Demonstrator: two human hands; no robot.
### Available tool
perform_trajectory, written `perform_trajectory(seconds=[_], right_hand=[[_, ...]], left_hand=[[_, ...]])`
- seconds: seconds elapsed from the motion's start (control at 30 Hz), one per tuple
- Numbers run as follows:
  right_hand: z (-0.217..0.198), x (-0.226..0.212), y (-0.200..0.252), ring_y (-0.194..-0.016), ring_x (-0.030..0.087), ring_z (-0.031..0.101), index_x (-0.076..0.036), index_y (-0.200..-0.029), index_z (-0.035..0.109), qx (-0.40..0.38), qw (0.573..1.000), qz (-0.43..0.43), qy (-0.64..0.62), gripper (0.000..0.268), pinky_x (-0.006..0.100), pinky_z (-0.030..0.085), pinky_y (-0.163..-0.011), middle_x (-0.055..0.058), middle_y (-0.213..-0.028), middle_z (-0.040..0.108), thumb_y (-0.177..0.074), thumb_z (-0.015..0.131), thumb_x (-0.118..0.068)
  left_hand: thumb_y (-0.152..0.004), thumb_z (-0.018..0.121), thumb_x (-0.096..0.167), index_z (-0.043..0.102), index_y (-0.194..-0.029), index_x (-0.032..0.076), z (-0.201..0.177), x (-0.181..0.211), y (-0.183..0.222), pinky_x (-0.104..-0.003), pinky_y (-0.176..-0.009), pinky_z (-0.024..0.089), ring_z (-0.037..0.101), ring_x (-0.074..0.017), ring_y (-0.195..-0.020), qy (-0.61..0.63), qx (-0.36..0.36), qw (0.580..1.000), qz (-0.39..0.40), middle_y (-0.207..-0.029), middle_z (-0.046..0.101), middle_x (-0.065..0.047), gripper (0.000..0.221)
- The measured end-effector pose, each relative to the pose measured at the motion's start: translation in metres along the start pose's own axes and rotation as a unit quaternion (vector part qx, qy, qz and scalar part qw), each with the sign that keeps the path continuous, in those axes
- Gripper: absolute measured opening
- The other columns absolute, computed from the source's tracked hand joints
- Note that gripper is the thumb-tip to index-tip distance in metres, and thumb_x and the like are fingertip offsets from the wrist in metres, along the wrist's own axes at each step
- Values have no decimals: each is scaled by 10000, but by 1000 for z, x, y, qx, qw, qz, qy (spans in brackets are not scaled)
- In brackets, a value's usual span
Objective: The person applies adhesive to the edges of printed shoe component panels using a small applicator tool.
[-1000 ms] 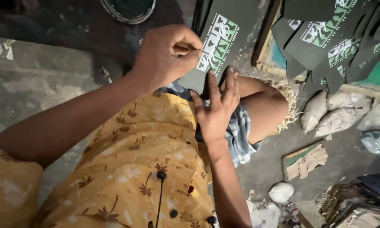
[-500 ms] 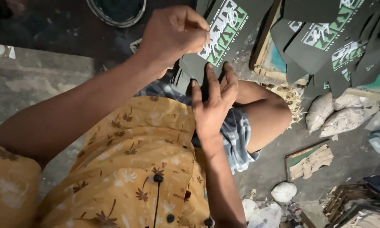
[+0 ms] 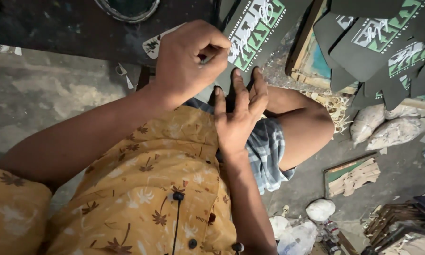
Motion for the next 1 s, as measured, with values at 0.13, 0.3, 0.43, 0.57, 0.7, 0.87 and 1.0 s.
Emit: perform_trajectory(seconds=[0.13,0.3,0.43,0.57,0.7,0.87,1.0], right_hand=[[2,3,3,-1498,374,431,-106,-1447,617,-2,999,-2,-33,501,429,429,-1272,189,-1605,362,-984,808,-109],[2,4,2,-1488,379,427,-88,-1433,623,-1,1000,-14,-16,510,444,417,-1261,185,-1592,369,-965,824,-103],[3,4,2,-1487,381,419,-76,-1423,624,-1,1000,-11,-17,506,444,421,-1249,192,-1585,374,-961,830,-105],[4,4,2,-1508,385,409,-85,-1431,624,2,1000,-13,-19,500,445,417,-1276,191,-1588,368,-973,825,-106],[4,4,3,-1497,380,438,-84,-1434,625,1,999,-1,-34,489,427,441,-1259,196,-1595,365,-982,811,-97],[3,3,2,-1496,381,445,-75,-1436,629,2,1000,-14,-18,495,438,432,-1266,193,-1590,364,-980,819,-101],[4,4,2,-1506,382,432,-65,-1430,628,1,1000,-11,-23,486,439,441,-1267,200,-1594,360,-982,815,-97]], left_hand=[[-995,766,-20,700,-988,35,2,-4,-2,-244,-686,590,731,-126,-802,-9,5,1000,19,-957,701,-64,87],[-980,766,-25,701,-986,34,4,-5,1,-252,-704,591,732,-137,-825,-26,10,999,19,-950,701,-61,88],[-994,766,-19,691,-999,41,6,-7,4,-253,-733,604,732,-133,-852,-21,9,1000,15,-973,701,-58,95],[-1011,761,-13,683,-1008,45,6,-8,4,-248,-732,606,734,-127,-847,-8,4,1000,9,-977,693,-52,97],[-999,768,-7,685,-1004,46,7,-10,3,-252,-695,583,724,-121,-800,-27,10,999,20,-945,687,-47,99],[-1007,766,-9,683,-1004,54,8,-13,4,-248,-683,578,714,-109,-787,-34,11,999,28,-935,682,-34,104],[-989,775,-16,682,-996,45,6,-7,4,-264,-676,556,690,-119,-783,-34,11,999,18,-933,670,-44,112]])
Point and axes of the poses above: each hand's wrist, its own y-axis away from the middle knuckle, its own z-axis out of the palm, x = y × z, the point moved 1 cm from there along -y, towards the middle knuckle
